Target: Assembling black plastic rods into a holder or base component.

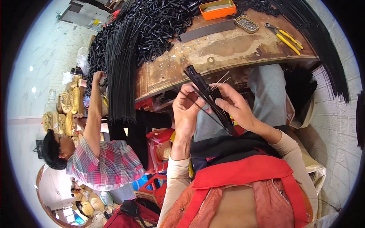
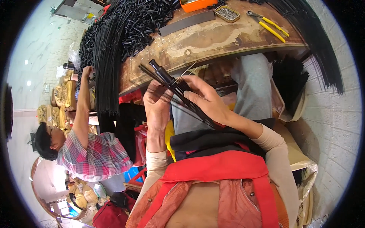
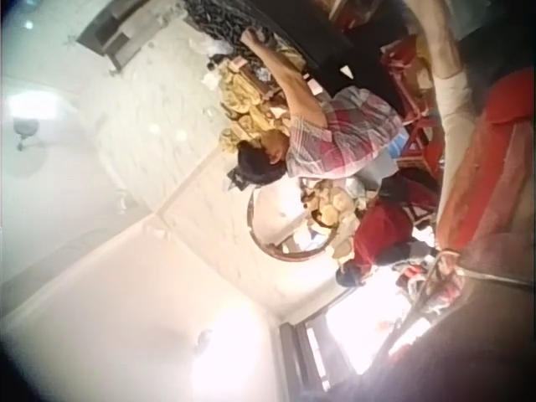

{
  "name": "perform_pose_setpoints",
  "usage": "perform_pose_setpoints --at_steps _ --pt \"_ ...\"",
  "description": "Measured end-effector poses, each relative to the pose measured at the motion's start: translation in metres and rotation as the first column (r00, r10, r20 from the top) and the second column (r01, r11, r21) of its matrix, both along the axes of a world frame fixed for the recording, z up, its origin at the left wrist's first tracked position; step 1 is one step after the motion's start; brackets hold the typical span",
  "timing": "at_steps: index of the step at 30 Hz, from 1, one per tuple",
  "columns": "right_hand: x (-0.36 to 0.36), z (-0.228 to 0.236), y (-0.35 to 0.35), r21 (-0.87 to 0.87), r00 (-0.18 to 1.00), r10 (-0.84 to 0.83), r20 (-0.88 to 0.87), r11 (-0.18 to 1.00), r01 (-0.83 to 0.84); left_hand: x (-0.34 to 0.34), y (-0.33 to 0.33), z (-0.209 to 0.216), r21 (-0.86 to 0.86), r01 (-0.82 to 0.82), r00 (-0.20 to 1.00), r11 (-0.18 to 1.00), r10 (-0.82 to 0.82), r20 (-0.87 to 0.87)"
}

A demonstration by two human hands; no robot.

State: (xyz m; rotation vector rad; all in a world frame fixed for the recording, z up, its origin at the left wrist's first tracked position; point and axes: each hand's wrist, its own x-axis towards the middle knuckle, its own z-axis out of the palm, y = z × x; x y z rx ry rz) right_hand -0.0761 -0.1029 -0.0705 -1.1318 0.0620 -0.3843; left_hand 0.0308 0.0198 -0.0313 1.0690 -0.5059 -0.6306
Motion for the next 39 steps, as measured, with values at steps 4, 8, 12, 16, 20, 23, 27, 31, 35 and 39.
perform_pose_setpoints --at_steps 4,8,12,16,20,23,27,31,35,39 --pt "0.002 0.0 0.002 -0.064 0.999 0.004 -0.04 0.998 -0.006 0.003 0.007 0.001 -0.08 0.062 0.995 0.995 -0.068 -0.067" --pt "0.012 -0.006 0.005 0.023 0.997 0.071 0.01 0.997 -0.072 0.013 0.017 -0.01 0.006 0.02 0.995 1.0 -0.02 -0.097" --pt "0.018 -0.011 0.0 0.034 0.994 0.113 0.009 0.993 -0.113 0.014 0.016 -0.008 0.054 0.049 0.981 0.997 -0.038 -0.188" --pt "0.025 -0.012 -0.003 0.124 0.981 0.181 0.064 0.974 -0.188 0.02 0.016 -0.002 0.08 0.089 0.977 0.993 -0.072 -0.199" --pt "0.03 -0.014 -0.008 0.176 0.966 0.247 0.071 0.95 -0.256 0.026 0.014 -0.005 0.036 0.12 0.977 0.992 -0.112 -0.18" --pt "0.03 -0.012 -0.011 0.228 0.954 0.289 0.081 0.926 -0.3 0.03 0.015 -0.008 0.072 0.119 0.979 0.99 -0.105 -0.176" --pt "0.034 -0.018 -0.012 0.301 0.941 0.32 0.108 0.892 -0.338 0.034 0.015 -0.005 0.047 0.189 0.967 0.981 -0.178 -0.18" --pt "0.036 -0.019 -0.016 0.38 0.911 0.394 0.119 0.83 -0.408 0.034 0.012 -0.004 0.051 0.186 0.968 0.981 -0.174 -0.179" --pt "0.037 -0.017 -0.018 0.422 0.89 0.435 0.138 0.787 -0.45 0.038 0.014 -0.005 0.072 0.18 0.969 0.981 -0.164 -0.186" --pt "0.041 -0.037 -0.02 0.502 0.866 0.478 0.147 0.718 -0.482 0.039 0.015 -0.004 0.113 0.225 0.96 0.968 -0.201 -0.195"
